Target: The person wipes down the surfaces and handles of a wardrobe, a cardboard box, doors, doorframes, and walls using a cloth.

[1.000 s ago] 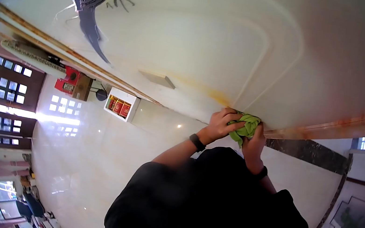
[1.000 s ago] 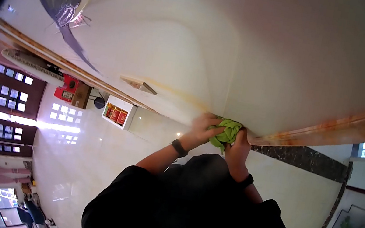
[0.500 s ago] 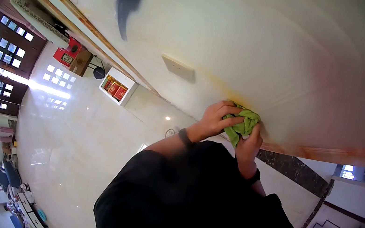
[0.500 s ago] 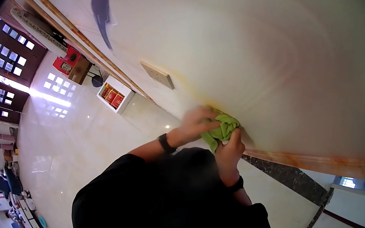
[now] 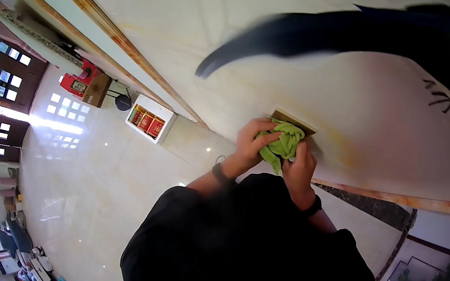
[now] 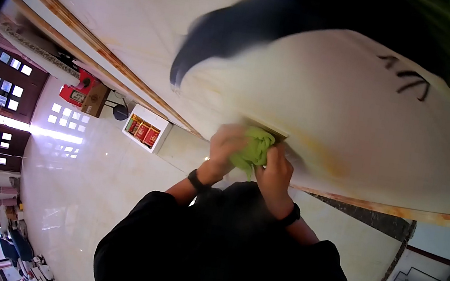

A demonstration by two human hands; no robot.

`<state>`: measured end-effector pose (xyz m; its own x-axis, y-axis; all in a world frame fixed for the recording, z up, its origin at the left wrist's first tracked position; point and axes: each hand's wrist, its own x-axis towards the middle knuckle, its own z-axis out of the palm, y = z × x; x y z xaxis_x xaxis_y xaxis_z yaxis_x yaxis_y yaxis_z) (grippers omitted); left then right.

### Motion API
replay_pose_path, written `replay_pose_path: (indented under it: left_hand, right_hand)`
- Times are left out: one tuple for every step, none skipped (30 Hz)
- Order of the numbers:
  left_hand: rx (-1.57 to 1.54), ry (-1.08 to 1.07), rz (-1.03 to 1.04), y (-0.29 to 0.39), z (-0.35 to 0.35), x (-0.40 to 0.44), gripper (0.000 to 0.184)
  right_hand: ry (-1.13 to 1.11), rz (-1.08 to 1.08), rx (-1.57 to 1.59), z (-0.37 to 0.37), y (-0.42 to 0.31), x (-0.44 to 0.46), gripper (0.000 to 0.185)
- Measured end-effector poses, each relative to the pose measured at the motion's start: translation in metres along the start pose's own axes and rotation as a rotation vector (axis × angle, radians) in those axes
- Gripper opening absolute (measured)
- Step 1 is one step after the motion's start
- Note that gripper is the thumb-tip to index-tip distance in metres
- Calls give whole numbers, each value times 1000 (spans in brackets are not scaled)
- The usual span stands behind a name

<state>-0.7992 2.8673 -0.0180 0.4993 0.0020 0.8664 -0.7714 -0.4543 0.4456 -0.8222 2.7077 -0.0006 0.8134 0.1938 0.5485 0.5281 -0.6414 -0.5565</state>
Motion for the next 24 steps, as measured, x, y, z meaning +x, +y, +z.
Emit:
replay_pose_path:
  left_hand:
    - [-13, 23, -9, -7, -7, 0, 35]
    - [-17, 47, -19, -13, -14, 2, 36]
    - [-21, 69, -29, -17, -22, 7, 37]
    - [-24, 89, -38, -19, -28, 13, 38]
    - [-4, 118, -49, -19, -34, 21, 39]
    - [17, 144, -56, -18, -44, 36, 40]
    - [39, 167, -60, -15, -51, 51, 41]
    - [29, 163, -31, -12, -55, 64, 41]
    - [9, 154, 11, -9, -59, 78, 41]
    - [-12, 148, 52, -6, -61, 92, 41]
    - [-35, 142, 88, -3, -61, 101, 41]
    - [-47, 129, 142, -3, -57, 110, 41]
    - [-86, 102, 168, -1, -53, 117, 40]
    - [-127, 77, 193, 4, -48, 123, 40]
    - [-170, 54, 217, 7, -41, 127, 40]
    - [-209, 20, 244, 11, -34, 130, 40]
    - [-246, -12, 269, 14, -27, 131, 40]
    - [-283, -43, 293, 16, -22, 131, 41]
    - [-293, -64, 292, 18, -16, 128, 41]
    - [-306, -85, 289, 19, -11, 123, 41]
    - [-320, -107, 290, 18, -8, 118, 41]
    - [-319, -128, 279, 17, -5, 113, 41]
    - [-317, -153, 267, 14, -3, 106, 40]
    - [-314, -181, 256, 12, -3, 98, 40]
  right_hand:
    - [-11, 1, -16, 6, -7, 5, 44]
    - [-19, 1, -31, 13, -15, 10, 44]
    - [-26, 1, -45, 19, -23, 16, 44]
    - [-10, -8, -35, 24, -31, 24, 45]
    - [10, -17, -24, 29, -40, 33, 45]
    - [33, -25, -10, 34, -50, 42, 45]
    - [62, -15, 7, 34, -58, 48, 47]
    - [93, -5, 25, 33, -66, 54, 48]
    - [126, 1, 43, 29, -72, 62, 50]
    - [144, 7, 110, 22, -78, 69, 56]
    - [181, 19, 113, 14, -82, 73, 56]
    - [214, 35, 113, 6, -84, 74, 56]
    - [247, 50, 109, 0, -85, 73, 56]
    - [291, 79, 124, -5, -84, 70, 56]
    - [336, 106, 137, -11, -82, 65, 55]
    - [379, 130, 150, -16, -80, 61, 54]
    - [407, 169, 132, -17, -76, 54, 54]
    - [433, 206, 114, -15, -69, 44, 54]
    - [457, 245, 95, -13, -62, 35, 54]
    - [464, 273, 41, -12, -57, 26, 56]
    - [475, 278, 42, -10, -52, 17, 56]
    - [487, 281, 44, -7, -46, 9, 56]
    - [498, 286, 48, -2, -41, 2, 56]
    - [529, 321, 103, 6, -37, -4, 55]
